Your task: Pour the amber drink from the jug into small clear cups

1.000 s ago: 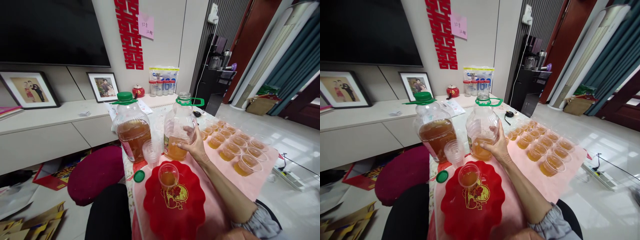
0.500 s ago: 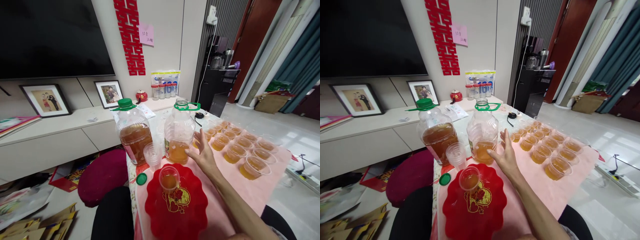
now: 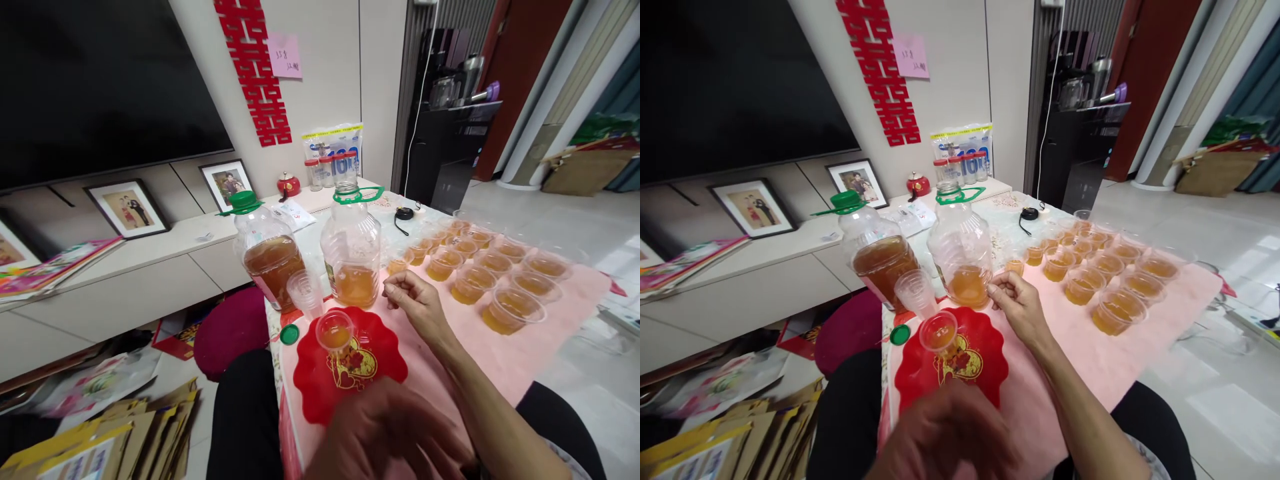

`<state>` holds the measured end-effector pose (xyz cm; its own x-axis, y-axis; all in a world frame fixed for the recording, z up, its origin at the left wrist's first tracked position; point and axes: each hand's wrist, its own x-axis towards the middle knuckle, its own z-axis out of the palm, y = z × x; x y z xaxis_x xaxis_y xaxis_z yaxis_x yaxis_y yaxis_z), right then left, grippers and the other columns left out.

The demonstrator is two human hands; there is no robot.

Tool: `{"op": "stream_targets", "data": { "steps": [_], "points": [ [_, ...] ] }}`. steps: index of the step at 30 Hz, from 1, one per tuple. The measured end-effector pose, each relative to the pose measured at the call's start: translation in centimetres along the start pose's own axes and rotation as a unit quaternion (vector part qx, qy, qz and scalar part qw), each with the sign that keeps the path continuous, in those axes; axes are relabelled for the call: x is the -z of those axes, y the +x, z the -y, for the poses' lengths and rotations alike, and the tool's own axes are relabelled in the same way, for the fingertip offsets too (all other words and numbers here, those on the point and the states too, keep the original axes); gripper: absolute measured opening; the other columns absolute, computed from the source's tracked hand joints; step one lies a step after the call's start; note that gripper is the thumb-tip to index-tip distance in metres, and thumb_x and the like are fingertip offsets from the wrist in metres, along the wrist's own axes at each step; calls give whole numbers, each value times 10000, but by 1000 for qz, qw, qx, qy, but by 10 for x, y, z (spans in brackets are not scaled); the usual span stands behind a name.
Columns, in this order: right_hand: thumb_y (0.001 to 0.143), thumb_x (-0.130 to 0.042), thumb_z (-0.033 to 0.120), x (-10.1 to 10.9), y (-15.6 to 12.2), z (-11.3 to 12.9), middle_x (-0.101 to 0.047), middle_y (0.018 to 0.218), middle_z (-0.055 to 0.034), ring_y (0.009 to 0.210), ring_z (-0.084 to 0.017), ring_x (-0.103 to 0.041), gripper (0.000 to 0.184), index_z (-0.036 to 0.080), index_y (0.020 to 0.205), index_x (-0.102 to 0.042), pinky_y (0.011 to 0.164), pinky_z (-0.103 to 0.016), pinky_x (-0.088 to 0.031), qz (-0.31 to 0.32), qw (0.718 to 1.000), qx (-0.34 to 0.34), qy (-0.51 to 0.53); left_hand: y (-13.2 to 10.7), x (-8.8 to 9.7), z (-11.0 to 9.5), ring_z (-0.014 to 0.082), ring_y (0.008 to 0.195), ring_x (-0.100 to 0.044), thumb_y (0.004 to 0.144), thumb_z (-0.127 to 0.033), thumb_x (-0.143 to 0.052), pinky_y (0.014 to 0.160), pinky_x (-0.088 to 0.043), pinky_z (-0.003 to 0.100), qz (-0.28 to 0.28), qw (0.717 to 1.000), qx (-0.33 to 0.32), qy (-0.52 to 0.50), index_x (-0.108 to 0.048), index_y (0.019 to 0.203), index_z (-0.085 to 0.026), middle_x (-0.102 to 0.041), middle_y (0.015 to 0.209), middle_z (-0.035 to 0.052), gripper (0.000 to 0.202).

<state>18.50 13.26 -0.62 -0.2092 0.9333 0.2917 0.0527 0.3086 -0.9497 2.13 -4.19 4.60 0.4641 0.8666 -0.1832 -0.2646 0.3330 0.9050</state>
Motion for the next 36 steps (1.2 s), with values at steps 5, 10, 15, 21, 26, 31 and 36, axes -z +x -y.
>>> {"op": "stream_targets", "data": {
  "steps": [5, 10, 15, 21, 26, 31, 36],
  "points": [
    [1007, -643, 491, -9, -6, 11, -661, 848, 28, 675, -103, -610, 311, 181, 1003, -664, 640, -286, -556, 92, 995, -31, -25, -8, 42, -23, 125, 854, -628, 819, -473, -833, 816, -556, 264, -348, 905, -118, 214, -666, 1252, -235, -695, 1175, 69, 522],
    [1005, -643, 487, -25, -13, 19, -654, 833, 29, 704, -113, -617, 309, 184, 949, -661, 669, -300, -558, 152, 984, -45, -85, 12, 73, -6, 272, 1220, -619, 771, -431, -778, 1053, -533, 457, -376, 856, -94, 342, -506, 1472, -231, -579, 1439, 132, 778],
    [1003, -647, 479, -39, -16, 20, -689, 916, 4, 808, -143, -660, 297, 184, 987, -675, 767, -355, -585, 172, 971, -56, -155, 30, 82, 6, 355, 1451, -519, 708, -434, -769, 1241, -401, 590, -378, 848, -90, 360, -396, 1541, -166, -501, 1582, 190, 951],
    [990, -673, 456, -46, -16, 24, -704, 947, -3, 846, -153, -675, 273, 183, 988, -682, 803, -373, -594, 185, 962, -82, -182, 43, 92, 17, 342, 1428, -588, 718, -498, -804, 1248, -438, 571, -366, 882, -110, 275, -388, 1515, -168, -568, 1544, 221, 957],
    [982, -688, 449, -47, -16, 22, -676, 871, 22, 739, -122, -639, 272, 178, 960, -671, 695, -311, -575, 185, 966, -130, -127, 38, 90, 17, 336, 1424, -602, 742, -517, -832, 1240, -459, 571, -367, 879, -128, 277, -448, 1483, -244, -611, 1519, 161, 878],
    [1003, -659, 470, -41, -19, 25, -635, 778, 51, 610, -85, -571, 296, 178, 949, -659, 594, -261, -529, 199, 964, -171, -27, 34, 77, 10, 335, 1419, -607, 733, -554, -851, 1233, -470, 584, -361, 884, -129, 269, -451, 1491, -270, -626, 1511, 143, 903],
    [1000, -663, 472, -33, -24, 26, -665, 837, 32, 652, -94, -609, 298, 174, 1006, -667, 607, -267, -548, 190, 961, -193, 51, 41, 63, 8, 335, 1432, -599, 705, -533, -865, 1159, -563, 499, -356, 895, -135, 235, -445, 1496, -249, -605, 1537, 157, 939]
  ]
}}
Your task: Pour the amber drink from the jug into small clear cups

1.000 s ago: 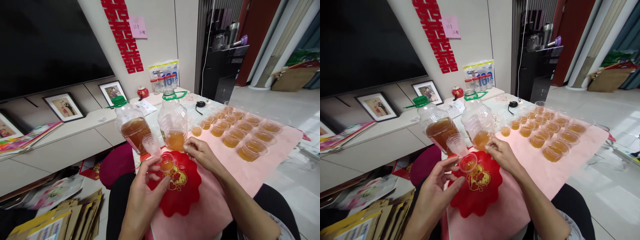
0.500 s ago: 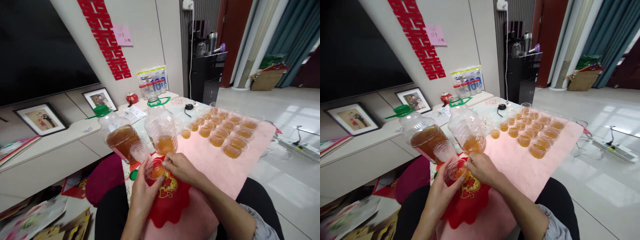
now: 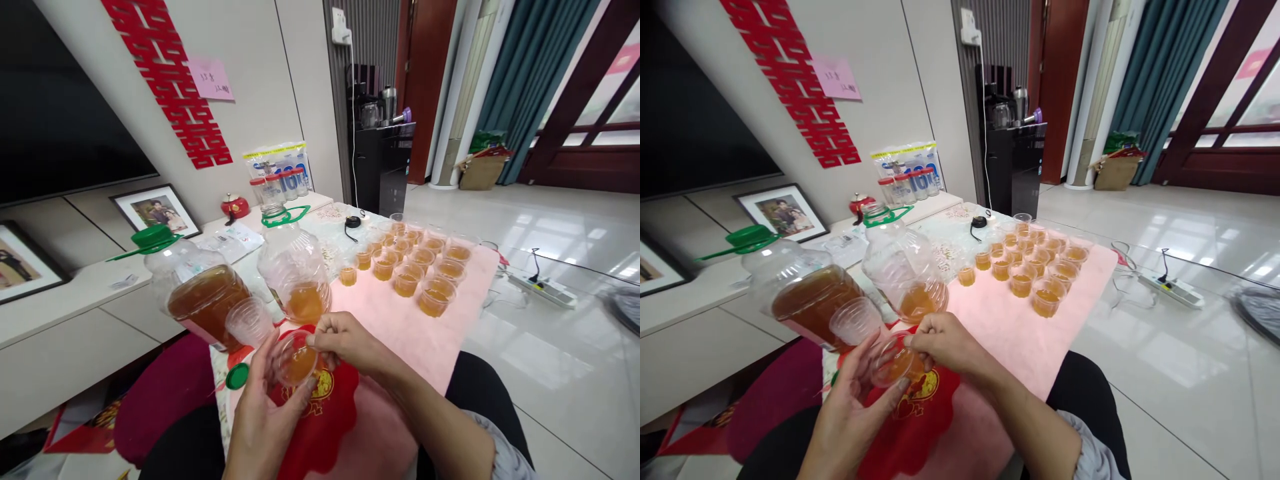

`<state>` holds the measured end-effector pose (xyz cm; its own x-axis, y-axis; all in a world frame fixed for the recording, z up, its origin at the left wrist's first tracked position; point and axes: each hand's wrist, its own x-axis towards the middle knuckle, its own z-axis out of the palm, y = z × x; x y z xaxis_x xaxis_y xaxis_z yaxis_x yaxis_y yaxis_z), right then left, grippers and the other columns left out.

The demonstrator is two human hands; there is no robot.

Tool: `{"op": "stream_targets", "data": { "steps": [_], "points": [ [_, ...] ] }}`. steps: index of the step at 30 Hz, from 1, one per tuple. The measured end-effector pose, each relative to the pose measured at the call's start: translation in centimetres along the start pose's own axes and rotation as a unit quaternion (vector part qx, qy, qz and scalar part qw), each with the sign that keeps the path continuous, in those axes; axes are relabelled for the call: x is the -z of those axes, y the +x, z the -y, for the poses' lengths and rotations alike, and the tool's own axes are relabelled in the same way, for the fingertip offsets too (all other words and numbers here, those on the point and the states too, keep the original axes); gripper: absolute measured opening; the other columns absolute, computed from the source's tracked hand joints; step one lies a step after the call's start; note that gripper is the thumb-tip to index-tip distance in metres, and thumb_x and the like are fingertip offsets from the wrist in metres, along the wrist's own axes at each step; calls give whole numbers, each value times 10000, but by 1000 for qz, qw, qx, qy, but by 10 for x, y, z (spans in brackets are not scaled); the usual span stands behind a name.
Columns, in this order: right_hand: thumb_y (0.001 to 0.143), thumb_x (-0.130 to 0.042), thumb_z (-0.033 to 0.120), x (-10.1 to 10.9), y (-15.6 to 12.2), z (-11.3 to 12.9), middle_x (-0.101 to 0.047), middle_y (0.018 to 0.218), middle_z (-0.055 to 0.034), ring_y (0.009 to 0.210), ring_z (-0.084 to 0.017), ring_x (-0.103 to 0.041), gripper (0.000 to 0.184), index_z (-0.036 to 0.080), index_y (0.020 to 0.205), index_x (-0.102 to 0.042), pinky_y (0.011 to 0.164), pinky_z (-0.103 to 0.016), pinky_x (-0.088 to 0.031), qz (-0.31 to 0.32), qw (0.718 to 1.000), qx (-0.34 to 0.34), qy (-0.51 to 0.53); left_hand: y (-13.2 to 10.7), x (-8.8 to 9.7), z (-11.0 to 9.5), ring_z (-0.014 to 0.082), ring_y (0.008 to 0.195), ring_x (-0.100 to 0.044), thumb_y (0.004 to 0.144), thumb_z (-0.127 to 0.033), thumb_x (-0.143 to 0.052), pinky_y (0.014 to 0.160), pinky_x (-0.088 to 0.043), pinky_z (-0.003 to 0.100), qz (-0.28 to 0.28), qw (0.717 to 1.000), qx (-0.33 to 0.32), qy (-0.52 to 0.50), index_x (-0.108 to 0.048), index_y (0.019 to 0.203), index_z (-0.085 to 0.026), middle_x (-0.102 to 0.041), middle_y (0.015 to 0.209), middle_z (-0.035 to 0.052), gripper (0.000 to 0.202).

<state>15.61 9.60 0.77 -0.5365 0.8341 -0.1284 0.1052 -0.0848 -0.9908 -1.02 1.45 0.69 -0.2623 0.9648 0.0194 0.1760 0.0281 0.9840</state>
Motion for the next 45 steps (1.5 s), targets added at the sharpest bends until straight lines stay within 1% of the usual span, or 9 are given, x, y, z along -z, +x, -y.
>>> {"op": "stream_targets", "data": {
  "steps": [3, 8, 12, 15, 19, 23, 29, 35, 45],
  "points": [
    [997, -669, 465, 7, -3, -4, -667, 839, 32, 645, -91, -605, 293, 173, 1004, -668, 597, -261, -545, -12, 999, 2, 37, 0, -7, -2, 323, 1443, -592, 707, -516, -873, 1127, -592, 429, 24, 999, 7, -26, -419, 1512, -250, -581, 1565, 157, 962],
    [996, -673, 459, 31, -6, -12, -643, 779, 50, 602, -81, -580, 291, 173, 948, -660, 568, -247, -525, -71, 993, 9, 89, 0, -11, 4, 339, 1481, -549, 751, -530, -861, 1114, -597, 426, 60, 998, 17, -16, -343, 1579, -269, -523, 1612, 170, 1011],
    [996, -674, 458, 59, -7, -19, -657, 816, 40, 624, -85, -591, 287, 172, 982, -665, 580, -252, -534, -161, 978, 20, 128, -8, -16, 7, 341, 1485, -535, 813, -582, -790, 1111, -579, 453, 51, 998, 23, 11, -395, 1562, -283, -547, 1576, 169, 898],
    [995, -671, 465, 78, -7, -26, -697, 946, 0, 727, -110, -645, 304, 175, 1085, -671, 642, -283, -575, -236, 958, 29, 161, -15, -22, 9, 340, 1462, -553, 842, -599, -737, 1103, -561, 475, 38, 999, 7, 28, -436, 1537, -285, -582, 1537, 162, 821],
    [993, -673, 462, 92, -4, -36, -708, 1051, -28, 817, -137, -676, 330, 180, 1164, -664, 699, -317, -602, -318, 926, 36, 202, -14, -23, 23, 330, 1452, -565, 852, -579, -722, 1113, -546, 485, 44, 998, -17, 48, -449, 1536, -285, -615, 1512, 147, 793],
    [993, -674, 455, 95, 5, -46, -705, 1070, -32, 836, -142, -677, 330, 182, 1177, -661, 715, -326, -605, -378, 895, 40, 233, -11, -21, 35, 336, 1423, -592, 841, -556, -745, 1081, -567, 482, 72, 996, -26, 56, -462, 1539, -284, -630, 1500, 152, 800],
    [990, -681, 439, 91, 18, -53, -707, 1070, -31, 852, -147, -681, 311, 180, 1161, -665, 742, -341, -610, -420, 866, 46, 269, -17, -28, 30, 335, 1347, -646, 848, -534, -700, 1071, -565, 508, 43, 997, -42, 58, -522, 1485, -282, -675, 1430, 147, 707],
    [987, -689, 423, 90, 23, -53, -710, 1024, -18, 818, -136, -679, 281, 175, 1120, -673, 724, -327, -609, -429, 853, 59, 292, -19, -27, 29, 322, 1352, -648, 855, -546, -682, 1069, -571, 483, 52, 996, -49, 61, -504, 1498, -277, -680, 1437, 142, 719],
    [988, -689, 421, 88, 26, -52, -710, 1012, -14, 809, -133, -679, 276, 175, 1111, -674, 720, -324, -609, -427, 847, 62, 310, -21, -25, 31, 309, 1313, -681, 854, -523, -693, 1042, -602, 444, 56, 995, -64, 54, -518, 1486, -266, -711, 1394, 132, 705]
  ]
}}
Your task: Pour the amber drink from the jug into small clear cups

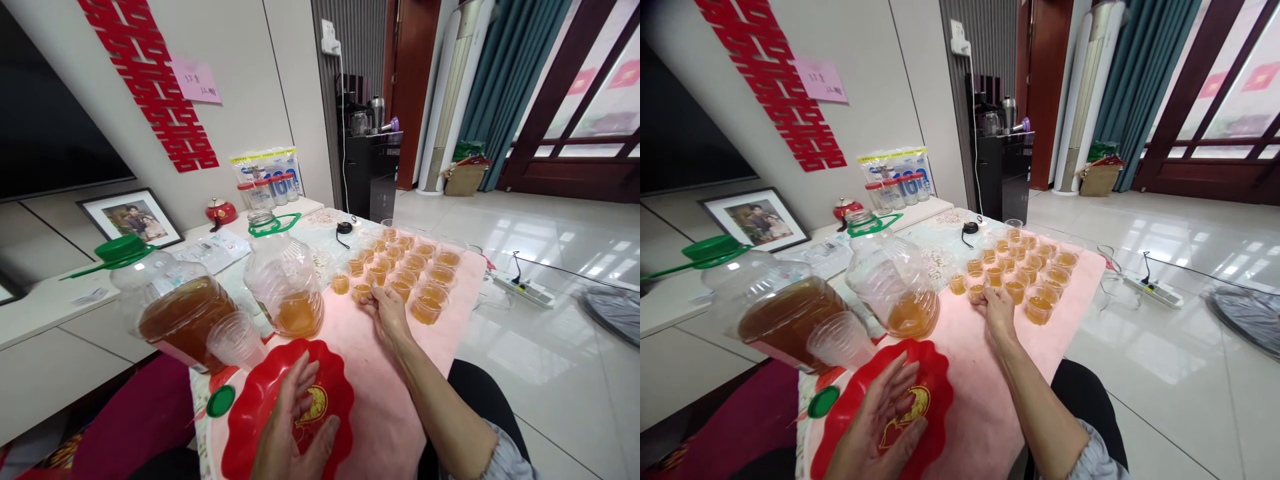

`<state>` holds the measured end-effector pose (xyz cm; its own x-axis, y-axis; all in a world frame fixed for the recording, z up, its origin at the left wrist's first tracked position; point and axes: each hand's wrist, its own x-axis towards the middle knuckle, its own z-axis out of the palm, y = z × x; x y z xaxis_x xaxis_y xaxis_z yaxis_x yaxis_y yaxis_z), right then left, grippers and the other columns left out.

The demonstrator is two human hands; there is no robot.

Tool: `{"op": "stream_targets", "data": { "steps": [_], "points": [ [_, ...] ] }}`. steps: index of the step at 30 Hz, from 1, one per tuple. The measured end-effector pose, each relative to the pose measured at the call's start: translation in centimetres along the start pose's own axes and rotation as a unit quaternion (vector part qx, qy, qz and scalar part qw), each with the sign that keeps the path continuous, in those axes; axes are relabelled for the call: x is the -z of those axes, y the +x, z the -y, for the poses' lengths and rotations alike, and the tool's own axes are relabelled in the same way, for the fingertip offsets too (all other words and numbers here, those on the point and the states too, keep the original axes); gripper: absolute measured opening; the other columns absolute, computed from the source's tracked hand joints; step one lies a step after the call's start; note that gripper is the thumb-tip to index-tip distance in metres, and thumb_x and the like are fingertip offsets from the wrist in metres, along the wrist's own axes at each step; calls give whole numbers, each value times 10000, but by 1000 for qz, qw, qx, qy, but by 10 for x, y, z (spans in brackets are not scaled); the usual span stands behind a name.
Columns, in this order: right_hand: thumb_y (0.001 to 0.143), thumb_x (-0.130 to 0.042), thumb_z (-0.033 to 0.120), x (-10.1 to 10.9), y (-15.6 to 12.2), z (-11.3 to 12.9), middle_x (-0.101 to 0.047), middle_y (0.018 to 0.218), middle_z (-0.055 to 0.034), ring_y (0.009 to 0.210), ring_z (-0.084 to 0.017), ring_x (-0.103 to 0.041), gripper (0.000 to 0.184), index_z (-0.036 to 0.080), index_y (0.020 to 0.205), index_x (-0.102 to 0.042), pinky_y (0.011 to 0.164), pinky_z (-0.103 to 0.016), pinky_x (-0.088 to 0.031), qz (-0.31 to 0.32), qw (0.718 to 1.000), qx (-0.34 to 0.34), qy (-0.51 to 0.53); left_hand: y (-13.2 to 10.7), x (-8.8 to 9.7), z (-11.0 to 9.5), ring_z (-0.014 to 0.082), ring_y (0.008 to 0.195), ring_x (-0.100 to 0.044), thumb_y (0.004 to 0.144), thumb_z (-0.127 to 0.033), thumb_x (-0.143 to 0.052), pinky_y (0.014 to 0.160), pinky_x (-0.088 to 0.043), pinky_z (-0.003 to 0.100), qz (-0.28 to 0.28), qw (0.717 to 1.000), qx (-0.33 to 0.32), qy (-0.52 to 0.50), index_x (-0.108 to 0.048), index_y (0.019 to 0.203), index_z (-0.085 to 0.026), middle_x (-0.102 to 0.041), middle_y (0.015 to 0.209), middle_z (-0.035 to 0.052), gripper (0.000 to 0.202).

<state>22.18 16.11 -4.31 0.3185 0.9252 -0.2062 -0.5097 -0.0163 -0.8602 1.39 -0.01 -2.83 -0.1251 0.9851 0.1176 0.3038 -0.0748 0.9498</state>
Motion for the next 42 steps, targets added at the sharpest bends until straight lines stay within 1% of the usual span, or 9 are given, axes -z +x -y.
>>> {"op": "stream_targets", "data": {
  "steps": [8, 16, 20, 25, 29, 34, 36, 39, 42],
  "points": [
    [986, -691, 417, 1, 1, 0, -710, 1060, -26, 849, -144, -684, 287, 178, 1143, -670, 744, -338, -614, -4, 1000, -4, 3, -1, 3, 1, 289, 1332, -668, 871, -534, -676, 1056, -589, 439, 16, 1000, 9, 6, -484, 1504, -283, -697, 1430, 117, 708],
    [987, -689, 430, 4, -2, -2, -710, 1045, -24, 823, -137, -680, 300, 178, 1147, -669, 713, -322, -608, -7, 1000, 4, 9, 1, 7, -6, 336, 1277, -701, 831, -622, -734, 1026, -620, 480, -18, 1000, 6, -17, -532, 1473, -286, -725, 1370, 140, 752],
    [987, -680, 459, 6, -5, -4, -712, 1104, -41, 879, -158, -693, 341, 186, 1190, -664, 750, -349, -617, -15, 1000, 8, 16, 7, 24, -16, 339, 1275, -704, 826, -625, -752, 1032, -629, 468, -9, 999, 18, -31, -548, 1476, -284, -716, 1383, 147, 762],
    [997, -656, 489, 13, -19, -10, -694, 989, -11, 764, -126, -652, 334, 181, 1127, -663, 678, -312, -591, -30, 999, -5, 36, 26, 64, -43, 305, 1293, -697, 859, -562, -745, 1057, -622, 441, -20, 999, -4, 38, -581, 1464, -282, -717, 1396, 119, 686],
    [1003, -650, 487, 18, -34, -15, -624, 810, 45, 609, -83, -556, 307, 179, 999, -651, 559, -248, -511, -21, 999, 1, 47, 54, 97, -81, 268, 1061, -760, 878, -496, -710, 962, -632, 444, -63, 976, -98, 186, -692, 1321, -284, -770, 1270, 79, 492],
    [989, -681, 439, 13, -49, -20, -546, 696, 84, 543, -66, -490, 297, 185, 854, -608, 509, -222, -455, 27, 998, 39, 33, 108, 121, -127, 249, 996, -749, 926, -327, -569, 906, -619, 419, -60, 923, -193, 329, -700, 1288, -210, -773, 1165, 88, 403],
    [986, -688, 432, 11, -52, -20, -548, 688, 84, 549, -68, -501, 306, 186, 826, -599, 511, -220, -454, 51, 997, 59, 17, 136, 122, -142, 251, 1037, -743, 932, -250, -542, 948, -607, 428, -24, 876, -177, 448, -667, 1334, -194, -743, 1262, 100, 425],
    [980, -695, 443, 11, -54, -20, -564, 682, 79, 567, -74, -528, 327, 187, 800, -600, 530, -227, -468, 89, 993, 78, -17, 180, 118, -157, 298, 1246, -684, 915, -161, -607, 1120, -521, 467, -2, 845, -140, 515, -666, 1336, -161, -716, 1323, 129, 426],
    [980, -689, 476, 13, -54, -20, -567, 668, 78, 571, -80, -538, 359, 189, 782, -601, 549, -238, -481, 119, 988, 88, -47, 221, 108, -162, 283, 1291, -649, 935, -176, -679, 1128, -523, 490, 52, 813, -74, 575, -661, 1314, -153, -694, 1347, 127, 381]
  ]
}}
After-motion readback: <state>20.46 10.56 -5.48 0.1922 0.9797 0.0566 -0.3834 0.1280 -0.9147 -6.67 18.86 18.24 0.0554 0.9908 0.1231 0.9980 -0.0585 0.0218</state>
